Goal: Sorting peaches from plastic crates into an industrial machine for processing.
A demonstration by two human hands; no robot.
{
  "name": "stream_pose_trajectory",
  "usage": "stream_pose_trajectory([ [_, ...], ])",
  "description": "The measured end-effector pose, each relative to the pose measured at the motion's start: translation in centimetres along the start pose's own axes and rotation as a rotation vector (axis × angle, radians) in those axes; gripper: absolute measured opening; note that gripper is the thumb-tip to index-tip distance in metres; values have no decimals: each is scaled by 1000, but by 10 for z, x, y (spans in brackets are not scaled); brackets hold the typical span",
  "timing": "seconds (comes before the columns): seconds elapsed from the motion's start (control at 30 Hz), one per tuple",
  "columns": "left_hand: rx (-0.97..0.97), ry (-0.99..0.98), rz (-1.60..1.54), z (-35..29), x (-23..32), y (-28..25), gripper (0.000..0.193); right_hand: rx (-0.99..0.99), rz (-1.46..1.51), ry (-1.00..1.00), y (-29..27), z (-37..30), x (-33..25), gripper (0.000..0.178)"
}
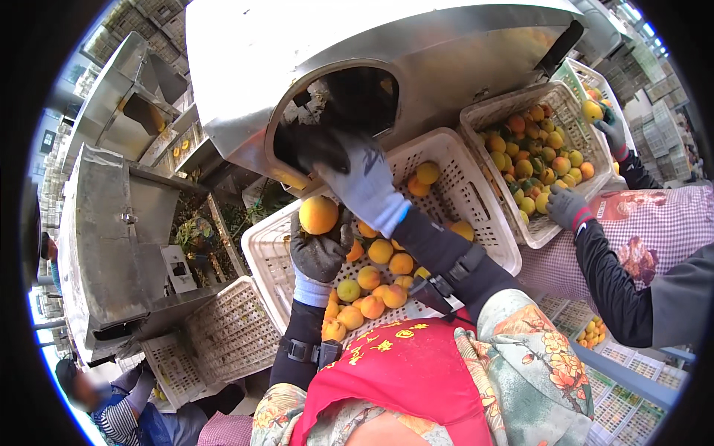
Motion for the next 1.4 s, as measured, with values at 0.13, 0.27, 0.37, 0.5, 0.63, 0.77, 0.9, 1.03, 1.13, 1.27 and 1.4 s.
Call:
stream_pose_trajectory([
  [0.13,-112,183,641,9,-3,14,56,-163,-103,-262,-3,-51,-28,73],
  [0.27,-122,-108,266,0,-25,30,47,-182,-281,-308,2,-60,-21,78],
  [0.37,19,166,334,-10,-17,35,47,-268,-85,-135,1,-58,-4,82],
  [0.5,-44,372,940,-11,-19,72,43,-193,-80,-107,-12,-58,-13,88],
  [0.63,170,452,1184,-6,-2,63,43,-133,-199,-101,-3,-49,-6,94],
  [0.77,45,606,1208,0,11,38,38,26,-211,-148,-8,-29,-1,91],
  [0.9,278,613,1368,9,63,-48,42,191,-272,-288,-14,-6,-19,87],
  [1.03,716,-176,2285,40,68,-142,68,188,-214,-300,9,52,31,82],
  [1.13,686,-227,2470,37,87,-189,86,369,-241,-288,-6,36,8,77],
  [1.27,728,-128,2448,35,106,-209,94,-83,-156,-237,11,-34,32,71],
  [1.4,771,-32,929,34,111,-240,95,-581,-289,326,131,-146,153,83],
])
Point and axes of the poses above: each hand's wrist, its own z-axis towards the middle knuckle, its own y-axis out of the palm, x = y × z, the point moved 7 cm from there along z, towards the middle knuckle, and after that the axes turned 14 degrees about -z, right-handed, at the moved point
